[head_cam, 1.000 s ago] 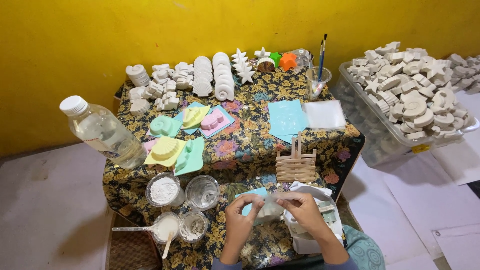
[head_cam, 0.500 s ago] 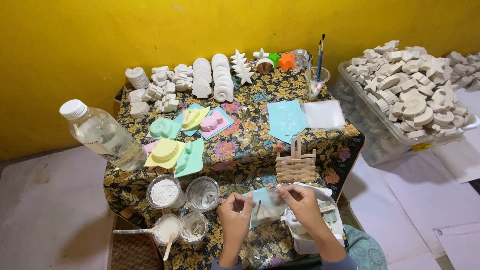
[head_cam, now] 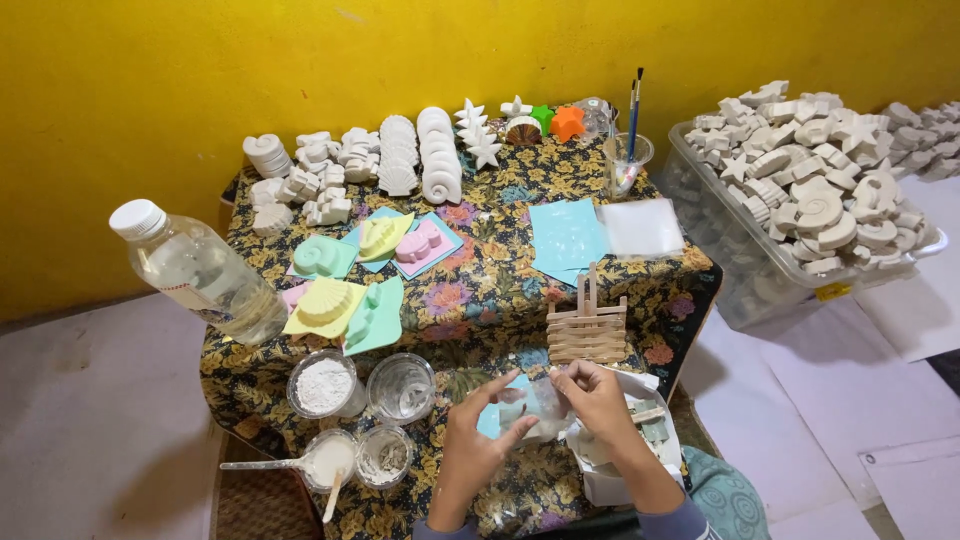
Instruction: Cleaning excess material from molded toy components and placing them into individual plastic bags for packaging.
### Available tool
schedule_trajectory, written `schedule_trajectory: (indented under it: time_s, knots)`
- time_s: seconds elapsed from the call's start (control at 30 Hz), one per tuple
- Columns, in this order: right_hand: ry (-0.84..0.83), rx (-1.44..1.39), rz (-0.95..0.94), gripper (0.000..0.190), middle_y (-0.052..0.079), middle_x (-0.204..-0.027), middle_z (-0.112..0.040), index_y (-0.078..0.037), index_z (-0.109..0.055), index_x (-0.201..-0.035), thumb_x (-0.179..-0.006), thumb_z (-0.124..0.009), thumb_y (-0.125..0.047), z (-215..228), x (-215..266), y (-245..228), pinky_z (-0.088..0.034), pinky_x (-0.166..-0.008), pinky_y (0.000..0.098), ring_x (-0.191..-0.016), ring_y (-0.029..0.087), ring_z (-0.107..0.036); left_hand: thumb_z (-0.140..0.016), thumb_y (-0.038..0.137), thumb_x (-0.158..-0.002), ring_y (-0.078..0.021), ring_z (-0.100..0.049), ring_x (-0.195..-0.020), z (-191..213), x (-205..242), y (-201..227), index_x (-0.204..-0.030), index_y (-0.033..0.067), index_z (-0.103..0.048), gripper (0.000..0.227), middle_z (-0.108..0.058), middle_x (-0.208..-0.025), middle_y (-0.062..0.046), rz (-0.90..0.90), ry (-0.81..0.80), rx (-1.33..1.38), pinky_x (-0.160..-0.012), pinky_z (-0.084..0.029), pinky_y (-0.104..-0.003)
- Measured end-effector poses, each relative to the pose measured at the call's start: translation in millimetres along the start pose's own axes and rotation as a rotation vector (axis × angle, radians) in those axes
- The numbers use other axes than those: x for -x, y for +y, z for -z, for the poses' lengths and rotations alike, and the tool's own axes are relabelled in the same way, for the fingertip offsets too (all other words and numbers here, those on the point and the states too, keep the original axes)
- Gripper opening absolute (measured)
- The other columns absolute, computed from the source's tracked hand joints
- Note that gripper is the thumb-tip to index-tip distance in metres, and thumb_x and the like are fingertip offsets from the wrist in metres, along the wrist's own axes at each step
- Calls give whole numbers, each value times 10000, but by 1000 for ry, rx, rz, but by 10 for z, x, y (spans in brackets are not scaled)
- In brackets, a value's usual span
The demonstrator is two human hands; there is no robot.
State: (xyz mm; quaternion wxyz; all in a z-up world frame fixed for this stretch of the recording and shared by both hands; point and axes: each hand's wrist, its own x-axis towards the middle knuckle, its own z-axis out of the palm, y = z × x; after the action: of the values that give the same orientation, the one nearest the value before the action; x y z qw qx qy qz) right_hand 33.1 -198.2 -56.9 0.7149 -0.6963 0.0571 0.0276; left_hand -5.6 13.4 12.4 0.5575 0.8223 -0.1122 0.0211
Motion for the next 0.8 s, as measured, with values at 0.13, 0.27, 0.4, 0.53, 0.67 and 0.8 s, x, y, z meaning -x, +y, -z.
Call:
schedule_trajectory:
  time_s: [0.13, 0.27, 0.4, 0.53, 0.67, 0.8]
  knots:
    - [81, -3, -83, 283, 59, -617, -627, -73, -627, -726, -975, -716, -174, -44, 60, -168, -526, -555, 317, -562, 194, -655, -818, 315, -817, -127, -764, -977, -134, -5, -235, -1218, 184, -720, 433, -832, -1051, -15, 269, 99, 26, -888, -659, -264]
    - [58, -34, -54, 198, 102, -659, -687, -41, -662, -818, -961, -706, -171, -28, 155, -240, -570, -602, 348, -593, 232, -685, -823, 262, -830, -134, -734, -813, -100, 32, -158, -820, 150, -829, 113, -821, -834, -5, 269, 128, 116, -802, -605, -291]
    - [-124, -141, -7, 639, 178, -1134, -776, -73, -619, -1319, -743, -857, -210, 24, 139, -36, -643, -869, 349, -1021, 269, -756, -713, 302, -921, -160, -696, -802, -171, 21, -224, -835, 142, -738, 183, -757, -829, -1, 53, 137, 61, -771, -545, -318]
    - [-111, -126, -143, 836, 164, -1061, -819, -131, -549, -1456, -696, -887, -53, -196, 353, -513, -618, -902, 365, -1034, 252, -780, -705, 194, -936, -169, -720, -762, -363, -34, -503, -899, 118, -676, 90, -755, -851, -42, -109, 162, -37, -666, -608, -281]
    - [-60, -109, -147, 837, 141, -982, -779, -175, -535, -1462, -709, -882, -67, -249, 361, -523, -631, -908, 387, -967, 256, -756, -784, 82, -833, -195, -745, -896, -358, -27, -364, -924, 108, -723, 113, -781, -938, -60, -40, 197, 136, -822, -636, -324]
    - [-24, -147, -19, 741, 7, -814, -768, -132, -564, -1415, -749, -867, -13, -280, 308, -369, -483, -1126, 464, -908, 205, -770, -786, 260, -858, -195, -740, -832, -286, -32, -276, -867, 100, -822, 165, -800, -862, -63, -41, 263, 150, -755, -597, -341]
